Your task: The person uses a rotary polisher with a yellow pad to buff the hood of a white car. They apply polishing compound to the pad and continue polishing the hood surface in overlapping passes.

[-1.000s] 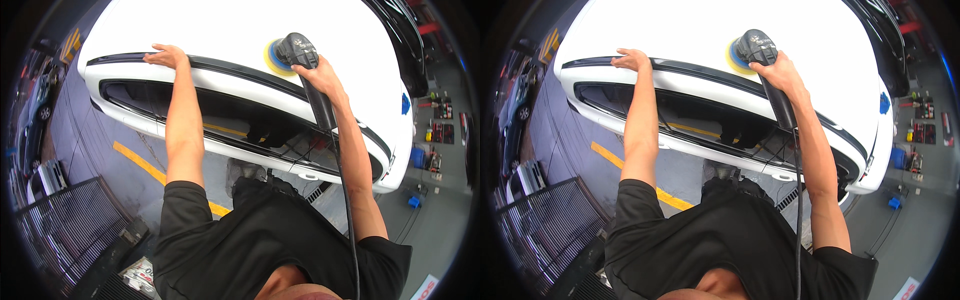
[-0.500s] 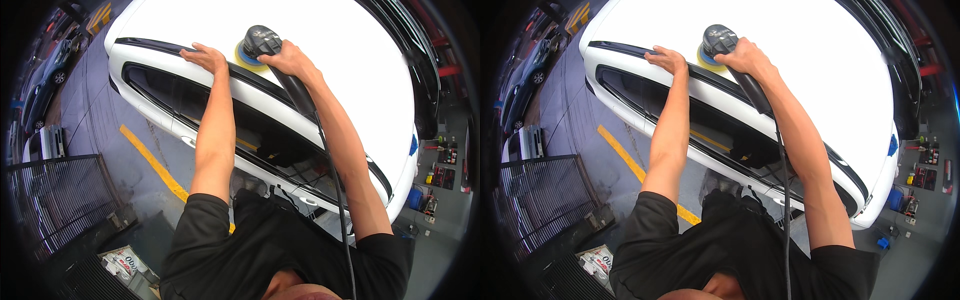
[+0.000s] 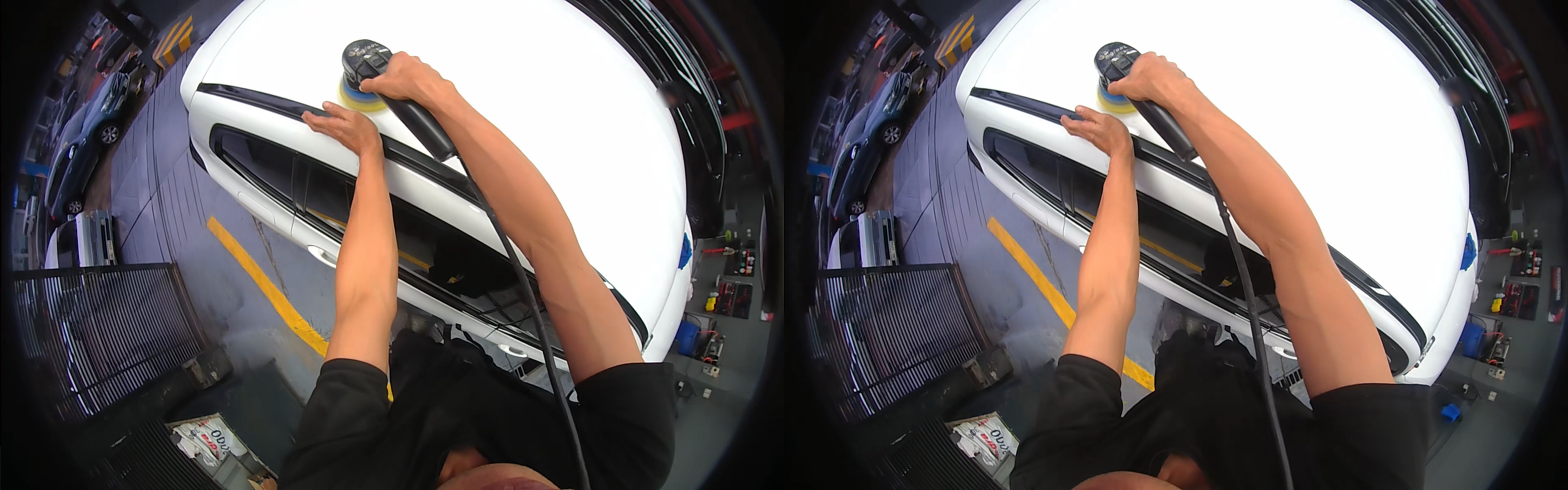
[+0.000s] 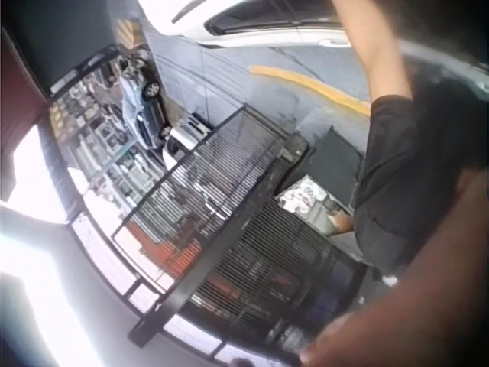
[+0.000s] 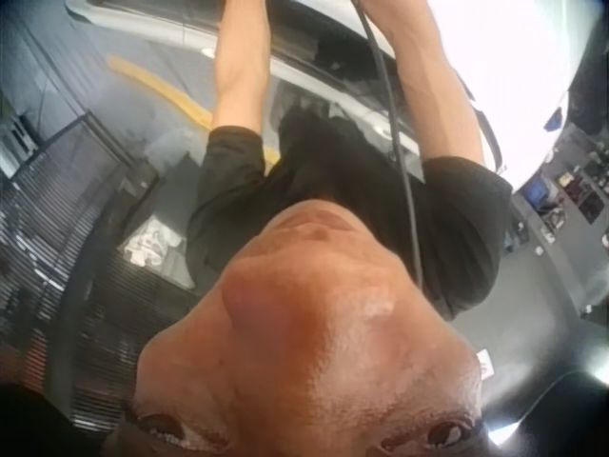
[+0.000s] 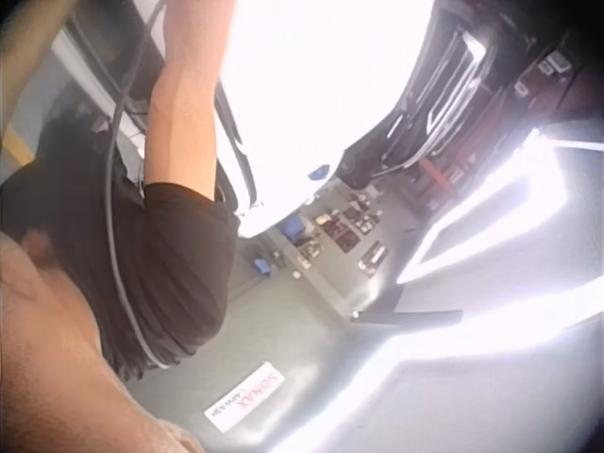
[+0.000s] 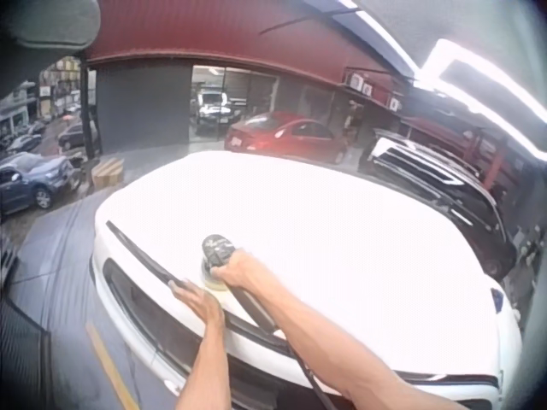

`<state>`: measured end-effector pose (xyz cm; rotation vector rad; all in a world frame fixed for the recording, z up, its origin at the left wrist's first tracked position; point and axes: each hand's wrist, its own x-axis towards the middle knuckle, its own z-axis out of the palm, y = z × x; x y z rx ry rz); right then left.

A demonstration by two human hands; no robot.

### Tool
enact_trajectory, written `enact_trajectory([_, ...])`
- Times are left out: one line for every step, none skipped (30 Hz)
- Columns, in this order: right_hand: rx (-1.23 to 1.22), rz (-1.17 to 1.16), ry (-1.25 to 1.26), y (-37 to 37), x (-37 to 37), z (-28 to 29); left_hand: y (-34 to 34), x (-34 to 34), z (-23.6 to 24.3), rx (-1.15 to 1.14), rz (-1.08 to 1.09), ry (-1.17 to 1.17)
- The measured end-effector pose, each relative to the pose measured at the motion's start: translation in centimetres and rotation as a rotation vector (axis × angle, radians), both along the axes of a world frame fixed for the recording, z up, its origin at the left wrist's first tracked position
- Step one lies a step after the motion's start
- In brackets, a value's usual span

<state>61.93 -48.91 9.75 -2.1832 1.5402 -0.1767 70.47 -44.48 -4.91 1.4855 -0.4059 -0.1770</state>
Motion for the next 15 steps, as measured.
enact_trajectory([0.018,-0.009,-0.002,-0.4,0.2,0.4,0.0,0.1,-0.1,0.013,0.003,-0.016])
enact_trajectory([0.023,-0.038,-0.003,-1.2,0.4,0.5,-0.1,0.3,-0.2,0.025,0.013,-0.049])
enact_trajectory([-0.004,-0.055,-0.008,-2.0,0.3,0.7,-0.1,0.5,-0.4,0.037,0.013,-0.052])
enact_trajectory([-0.031,-0.070,-0.012,-2.8,0.2,1.0,-0.2,0.8,-0.5,0.043,0.017,-0.058])
enact_trajectory([-0.055,-0.089,-0.015,-4.0,-0.1,0.9,-0.3,0.9,-0.5,0.052,0.018,-0.061])
enact_trajectory([-0.057,-0.117,-0.013,-5.6,-0.7,0.5,-0.3,0.6,-0.6,0.068,0.005,-0.042])
enact_trajectory([-0.078,-0.141,-0.029,-7.0,-1.8,0.2,-0.5,0.2,-0.6,0.076,-0.009,-0.031])
enact_trajectory([-0.095,-0.147,-0.043,-7.8,-2.7,0.0,-0.3,0.1,-0.5,0.089,-0.014,-0.024])
enact_trajectory([-0.114,-0.149,-0.058,-8.3,-3.5,0.2,-0.2,0.1,-0.5,0.099,-0.016,-0.017])
enact_trajectory([-0.121,-0.175,-0.056,-8.8,-4.3,0.3,-0.1,0.1,-0.5,0.093,-0.010,-0.025])
enact_trajectory([-0.129,-0.204,-0.054,-9.2,-5.1,0.5,-0.2,0.1,-0.6,0.087,-0.007,-0.033])
enact_trajectory([-0.131,-0.215,-0.073,-9.6,-6.1,0.4,-0.5,-0.1,-0.7,0.079,-0.007,-0.041])
enact_trajectory([-0.125,-0.222,-0.071,-10.0,-7.2,0.3,-0.7,-0.1,-0.7,0.074,-0.004,-0.052])
enact_trajectory([-0.112,-0.229,-0.069,-9.8,-8.1,0.2,-0.8,0.1,-1.1,0.074,0.000,-0.065])
enact_trajectory([-0.102,-0.242,-0.070,-9.4,-9.0,0.3,-0.9,0.3,-1.4,0.072,-0.002,-0.080])
